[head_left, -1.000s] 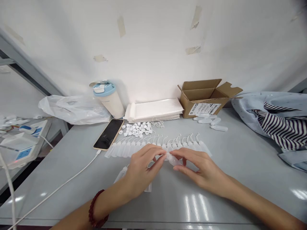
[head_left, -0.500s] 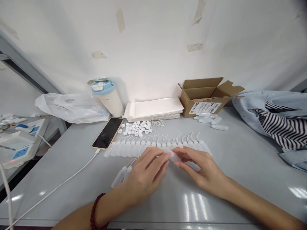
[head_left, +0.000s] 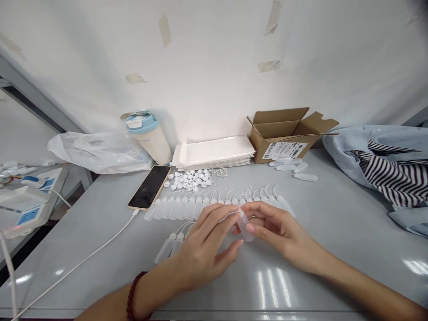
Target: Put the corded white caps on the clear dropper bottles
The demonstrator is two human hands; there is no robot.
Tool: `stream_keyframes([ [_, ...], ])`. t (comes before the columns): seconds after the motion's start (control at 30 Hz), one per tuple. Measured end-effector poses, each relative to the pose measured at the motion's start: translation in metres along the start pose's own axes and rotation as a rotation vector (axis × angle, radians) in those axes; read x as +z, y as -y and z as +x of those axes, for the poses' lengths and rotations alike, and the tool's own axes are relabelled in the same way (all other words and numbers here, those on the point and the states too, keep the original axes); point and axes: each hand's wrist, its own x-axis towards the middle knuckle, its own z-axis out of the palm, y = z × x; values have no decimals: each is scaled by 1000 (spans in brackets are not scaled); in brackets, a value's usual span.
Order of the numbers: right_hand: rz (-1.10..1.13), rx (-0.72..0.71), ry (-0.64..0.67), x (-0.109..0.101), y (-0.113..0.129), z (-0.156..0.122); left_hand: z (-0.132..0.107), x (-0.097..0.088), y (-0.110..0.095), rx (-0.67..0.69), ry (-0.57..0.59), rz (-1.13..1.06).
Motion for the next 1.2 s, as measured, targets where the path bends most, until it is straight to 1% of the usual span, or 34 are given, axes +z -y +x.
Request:
stream_keyframes([
  [0.17,141,6,60,2,-1,1,-2,4,2,84,-2,100],
  [0.3,169,32,64,4,-1,2,0,4,1,72,-24,128],
  [0.4,126,46,62,5,-1,2,4,0,-1,51,2,94],
  [0.47,61,49,43,4,0,2,6,-6,-3,29,47,55],
  [0.57,-96,45,-44,1,4,1,6,-18,-6,-48,194,-4],
  [0.63,-196,42,-128,-4,7,0,1,-27,-7,-121,325,-37],
  [0.7,-245,29,-201,-8,11,-1,-8,-34,-7,-190,446,-58],
  [0.77,-264,6,-244,-12,13,-1,-18,-38,-5,-224,519,-49],
  [0.83,-279,-13,-261,-14,14,-1,-28,-39,-3,-222,536,-13],
  [0.93,-301,-18,-267,-14,13,0,-36,-38,0,-188,529,48],
  [1.07,-317,-26,-256,-14,11,0,-36,-37,1,-137,546,103],
  [1.2,-353,-31,-254,-14,12,0,-32,-36,-1,-123,557,136],
])
